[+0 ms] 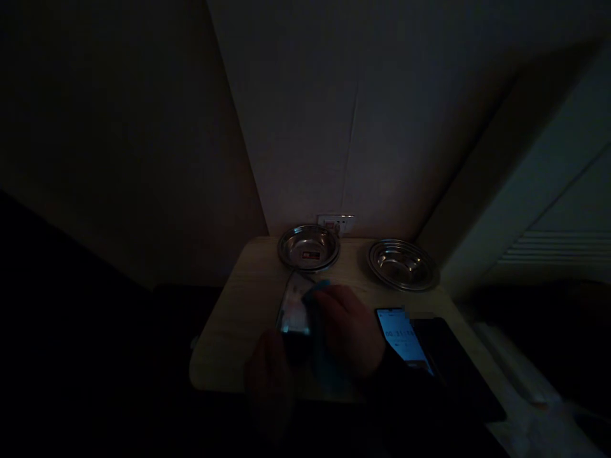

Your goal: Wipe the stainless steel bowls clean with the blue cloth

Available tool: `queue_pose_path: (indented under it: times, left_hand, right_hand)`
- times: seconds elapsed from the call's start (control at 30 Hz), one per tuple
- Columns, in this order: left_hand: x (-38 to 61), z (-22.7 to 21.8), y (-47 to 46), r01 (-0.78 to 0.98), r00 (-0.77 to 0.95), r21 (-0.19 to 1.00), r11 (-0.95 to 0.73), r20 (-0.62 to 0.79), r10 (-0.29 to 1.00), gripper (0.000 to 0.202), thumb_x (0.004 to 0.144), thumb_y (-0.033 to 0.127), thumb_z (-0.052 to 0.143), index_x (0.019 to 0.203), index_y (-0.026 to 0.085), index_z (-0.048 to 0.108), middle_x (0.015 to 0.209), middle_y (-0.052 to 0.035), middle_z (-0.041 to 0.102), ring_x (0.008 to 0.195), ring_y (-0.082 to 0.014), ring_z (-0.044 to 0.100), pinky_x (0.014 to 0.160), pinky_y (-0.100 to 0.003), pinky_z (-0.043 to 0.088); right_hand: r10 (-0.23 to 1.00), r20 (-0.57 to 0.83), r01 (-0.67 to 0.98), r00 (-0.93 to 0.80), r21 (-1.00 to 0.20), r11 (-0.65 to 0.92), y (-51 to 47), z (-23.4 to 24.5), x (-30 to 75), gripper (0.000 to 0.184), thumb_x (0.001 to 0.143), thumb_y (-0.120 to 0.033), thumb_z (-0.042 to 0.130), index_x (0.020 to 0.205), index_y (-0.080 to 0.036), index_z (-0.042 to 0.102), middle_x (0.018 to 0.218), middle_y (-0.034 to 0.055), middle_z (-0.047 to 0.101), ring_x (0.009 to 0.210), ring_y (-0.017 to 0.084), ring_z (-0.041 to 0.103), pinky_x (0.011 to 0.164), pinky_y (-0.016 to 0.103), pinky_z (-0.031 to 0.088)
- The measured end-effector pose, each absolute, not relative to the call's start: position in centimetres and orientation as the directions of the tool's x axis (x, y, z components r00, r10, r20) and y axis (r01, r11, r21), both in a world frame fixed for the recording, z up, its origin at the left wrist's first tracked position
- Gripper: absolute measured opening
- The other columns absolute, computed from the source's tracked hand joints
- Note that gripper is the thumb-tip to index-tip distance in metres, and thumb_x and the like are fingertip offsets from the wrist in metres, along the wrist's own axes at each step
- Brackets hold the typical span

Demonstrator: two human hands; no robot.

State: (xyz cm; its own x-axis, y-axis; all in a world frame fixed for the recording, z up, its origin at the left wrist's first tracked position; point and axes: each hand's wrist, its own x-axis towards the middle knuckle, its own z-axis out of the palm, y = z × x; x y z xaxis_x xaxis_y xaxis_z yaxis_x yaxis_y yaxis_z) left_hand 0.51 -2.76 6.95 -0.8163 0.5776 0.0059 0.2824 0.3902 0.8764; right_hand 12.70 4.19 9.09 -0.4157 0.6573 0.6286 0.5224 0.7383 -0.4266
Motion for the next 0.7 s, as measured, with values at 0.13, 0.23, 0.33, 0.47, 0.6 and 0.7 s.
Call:
queue_pose_path:
  times: [0.13, 0.23, 0.33, 0.47, 0.6, 0.7]
  left_hand:
    - [0.0, 6.0, -3.3, 0.294, -0.824, 0.869, 0.399, 0.019, 0.566, 0.049, 0.076, 0.058, 0.035, 0.075, 0.017, 0.062, 0.081, -0.0143, 0.068, 0.077, -0.0246, 0.062, 0.069, -0.036, 0.049]
    - [-0.6, 4.7, -4.0, 0.337, -0.822, 0.864, 0.373, 0.077, 0.565, 0.048, 0.079, 0.057, 0.036, 0.08, 0.017, 0.063, 0.081, -0.0129, 0.069, 0.076, -0.0227, 0.063, 0.066, -0.033, 0.049]
    - [-1.1, 3.9, -4.4, 0.385, -0.794, 0.857, 0.343, 0.118, 0.596, 0.043, 0.079, 0.056, 0.042, 0.08, 0.019, 0.063, 0.079, -0.0108, 0.068, 0.078, -0.0222, 0.063, 0.064, -0.032, 0.05]
    - [-1.6, 3.4, -4.7, 0.434, -0.755, 0.854, 0.286, 0.171, 0.633, 0.038, 0.079, 0.055, 0.044, 0.08, 0.022, 0.063, 0.078, -0.0079, 0.067, 0.08, -0.0217, 0.062, 0.063, -0.03, 0.05]
    - [-1.8, 2.9, -5.2, 0.434, -0.736, 0.861, 0.266, 0.168, 0.655, 0.038, 0.079, 0.055, 0.045, 0.083, 0.022, 0.064, 0.08, -0.0076, 0.068, 0.079, -0.0215, 0.063, 0.063, -0.029, 0.051]
    - [-1.7, 2.7, -5.5, 0.401, -0.74, 0.879, 0.259, 0.144, 0.657, 0.04, 0.08, 0.054, 0.044, 0.086, 0.021, 0.065, 0.087, -0.0091, 0.069, 0.084, -0.0225, 0.063, 0.066, -0.031, 0.052]
  right_hand:
    - [0.899, 0.376, 0.339, -0.225, -0.834, 0.435, 6.3, 9.3, 14.1, 0.02, 0.085, -0.021, 0.043, 0.093, -0.019, 0.062, 0.085, 0.0055, 0.066, 0.078, 0.018, 0.061, 0.069, 0.029, 0.048]
    - [0.971, 0.191, 0.097, -0.144, -0.974, 0.206, 6.1, 8.9, 15.2, 0.018, 0.083, -0.031, 0.049, 0.089, -0.019, 0.06, 0.077, 0.0011, 0.064, 0.07, 0.015, 0.059, 0.062, 0.025, 0.046]
    - [0.991, 0.053, -0.08, -0.126, -0.996, 0.043, 5.6, 8.3, 16.1, 0.017, 0.079, -0.034, 0.052, 0.086, -0.02, 0.058, 0.069, -0.0028, 0.059, 0.062, 0.013, 0.053, 0.056, 0.023, 0.041]
    - [0.995, -0.04, -0.125, -0.088, -0.991, -0.051, 5.3, 7.9, 17.0, 0.015, 0.077, -0.033, 0.051, 0.083, -0.021, 0.057, 0.067, -0.0032, 0.057, 0.062, 0.014, 0.051, 0.057, 0.024, 0.041]
    - [0.994, -0.08, -0.092, -0.076, -0.992, -0.087, 4.9, 7.9, 17.3, 0.017, 0.075, -0.036, 0.052, 0.08, -0.021, 0.056, 0.062, -0.0036, 0.053, 0.058, 0.014, 0.049, 0.054, 0.025, 0.041]
    - [0.998, -0.055, -0.067, -0.019, -0.996, -0.056, 4.2, 7.7, 17.0, 0.016, 0.077, -0.036, 0.05, 0.082, -0.021, 0.055, 0.061, -0.0037, 0.053, 0.056, 0.014, 0.049, 0.052, 0.025, 0.041]
